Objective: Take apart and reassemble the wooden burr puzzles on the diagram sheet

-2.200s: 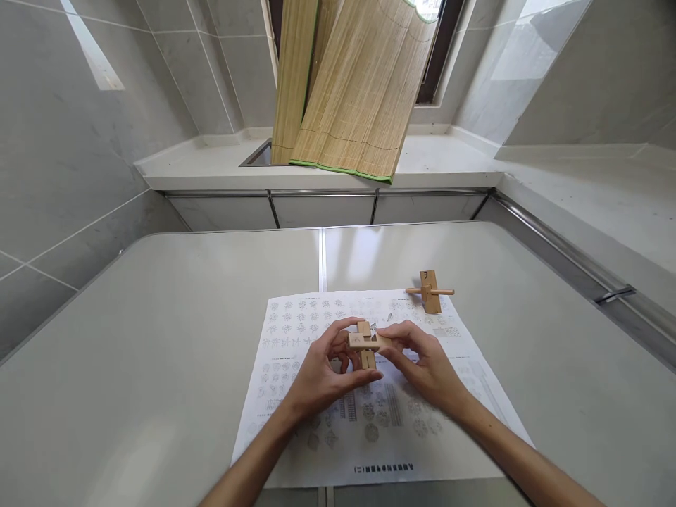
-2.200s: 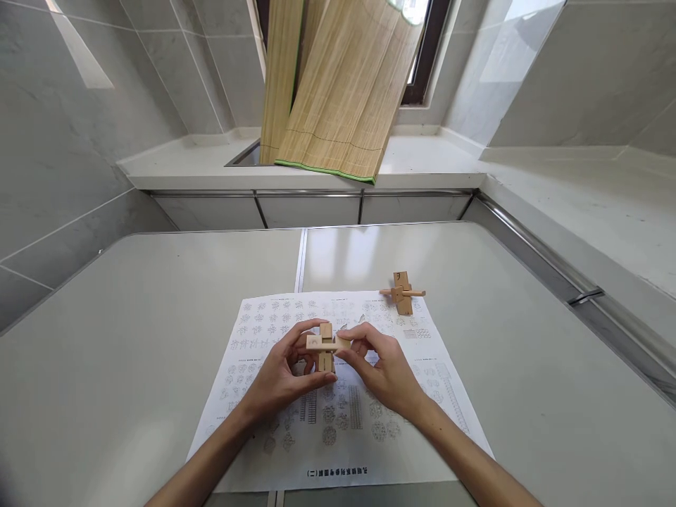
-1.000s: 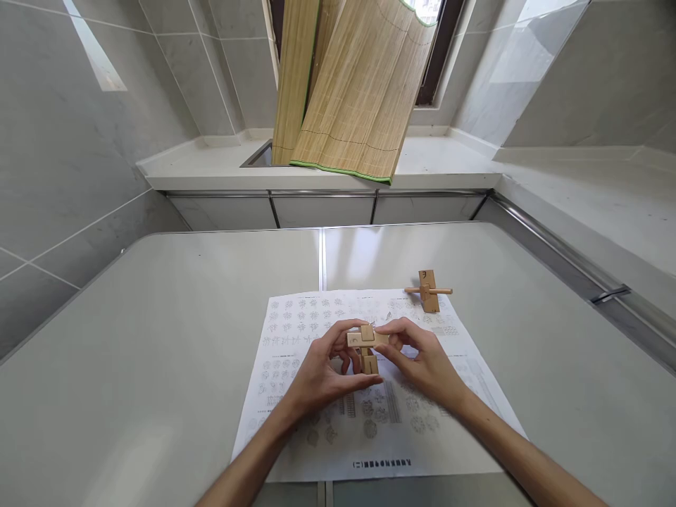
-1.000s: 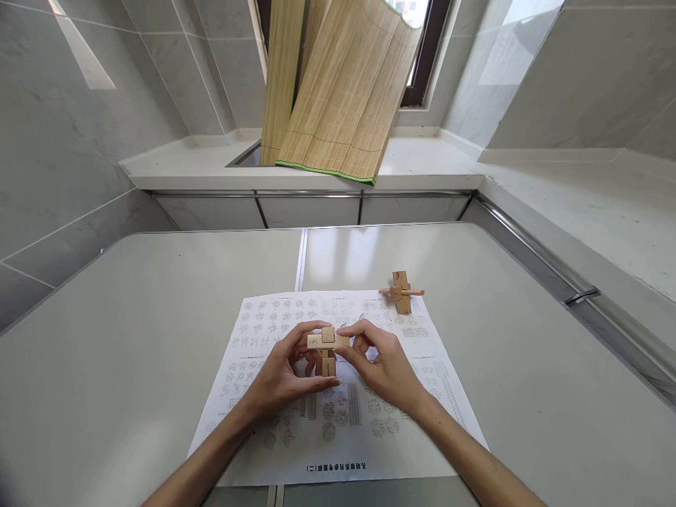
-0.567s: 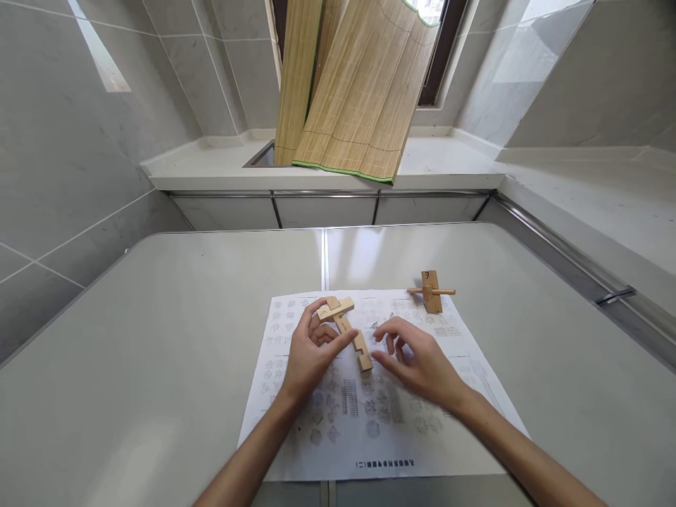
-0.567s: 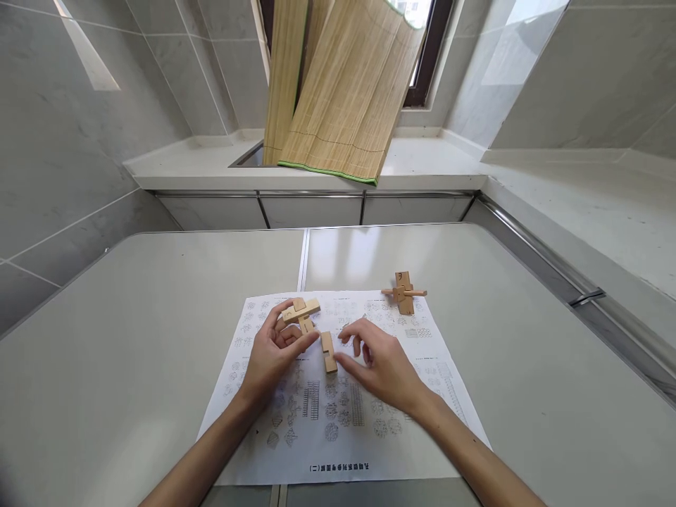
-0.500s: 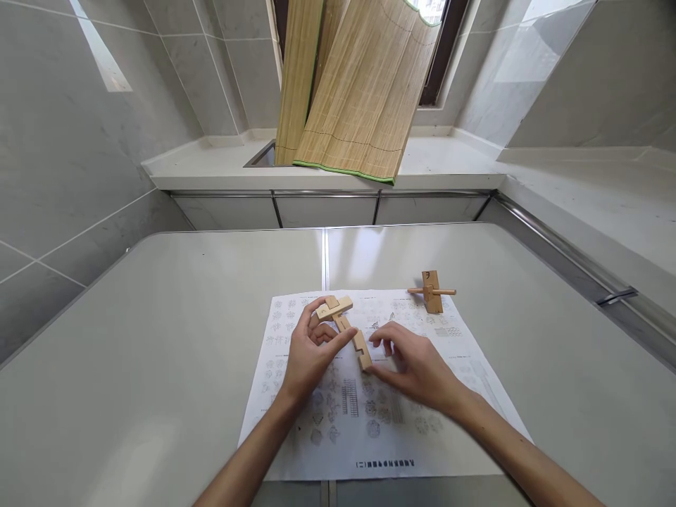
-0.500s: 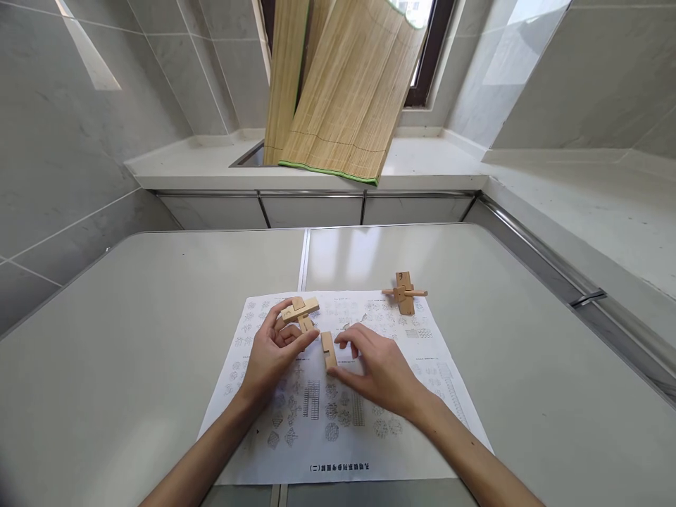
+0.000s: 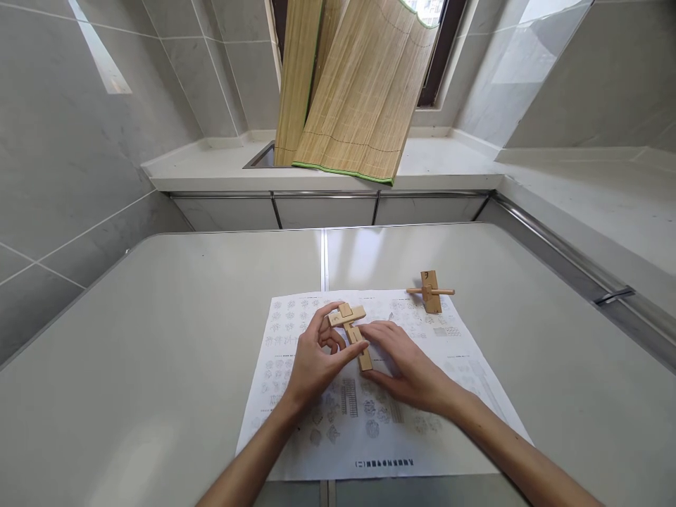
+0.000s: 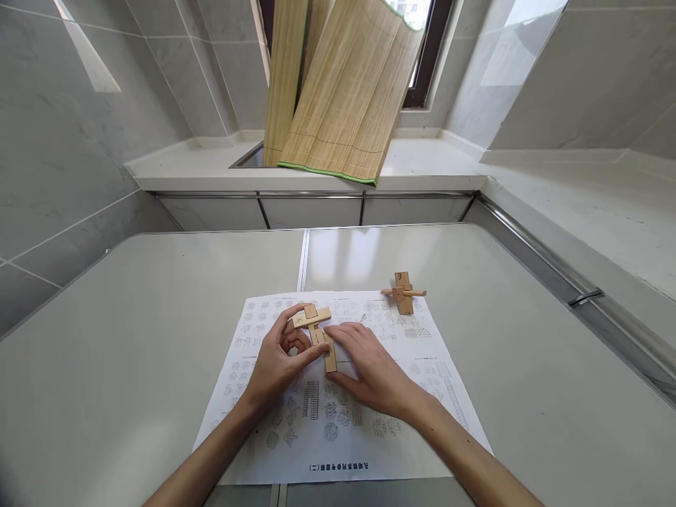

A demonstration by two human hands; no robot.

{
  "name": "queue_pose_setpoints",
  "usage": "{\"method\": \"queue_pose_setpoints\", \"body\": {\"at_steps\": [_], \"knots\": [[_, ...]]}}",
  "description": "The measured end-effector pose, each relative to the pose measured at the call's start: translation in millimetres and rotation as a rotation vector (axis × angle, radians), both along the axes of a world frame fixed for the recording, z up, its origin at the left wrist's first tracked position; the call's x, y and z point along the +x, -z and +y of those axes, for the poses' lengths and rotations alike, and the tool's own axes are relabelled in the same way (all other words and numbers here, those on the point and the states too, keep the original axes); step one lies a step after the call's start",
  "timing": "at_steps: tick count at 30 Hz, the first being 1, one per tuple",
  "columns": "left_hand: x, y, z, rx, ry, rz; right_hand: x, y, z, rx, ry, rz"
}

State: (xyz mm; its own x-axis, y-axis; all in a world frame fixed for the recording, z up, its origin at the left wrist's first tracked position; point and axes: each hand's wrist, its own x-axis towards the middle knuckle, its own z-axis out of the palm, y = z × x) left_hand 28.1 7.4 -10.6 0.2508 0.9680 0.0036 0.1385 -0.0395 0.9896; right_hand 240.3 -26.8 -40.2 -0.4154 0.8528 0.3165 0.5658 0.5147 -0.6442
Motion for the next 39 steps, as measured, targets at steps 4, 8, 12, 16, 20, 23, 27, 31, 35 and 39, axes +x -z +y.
{"method": "queue_pose_setpoints", "body": {"at_steps": [4, 8, 12, 16, 20, 23, 27, 31, 35, 39], "knots": [[0.0, -2.7, 0.3, -0.012, -0.016, 0.012, 2.5, -2.8, 0.0, 0.066, 0.107, 0.117], [1.4, -5.6, -1.3, -0.032, -0.013, 0.006, 2.0, -6.2, -0.8, 0.194, 0.182, 0.190], [3.3, -5.7, -4.5, -0.075, 0.040, -0.039, -0.6, -9.7, -1.9, 0.318, 0.190, 0.189], [4.4, -4.4, -6.5, -0.101, 0.108, -0.085, -2.2, -12.8, -3.1, 0.369, 0.177, 0.144], [4.8, -3.4, -7.1, -0.097, 0.122, -0.076, -4.0, -14.7, -4.5, 0.418, 0.165, 0.124], [5.3, -2.3, -8.3, -0.078, 0.133, -0.063, -5.3, -14.6, -5.2, 0.449, 0.161, 0.104], [5.8, -0.4, -10.2, -0.059, 0.144, -0.066, -5.8, -12.9, -5.1, 0.490, 0.164, 0.080], [6.1, -0.8, -9.9, -0.069, 0.141, -0.072, -5.8, -11.7, -4.4, 0.529, 0.175, 0.049], [6.4, -1.2, -9.4, -0.074, 0.143, -0.090, -5.6, -11.4, -4.2, 0.549, 0.178, 0.038], [7.0, -0.9, -9.7, -0.068, 0.134, -0.096, -5.1, -10.0, -4.7, 0.559, 0.182, 0.035]]}}
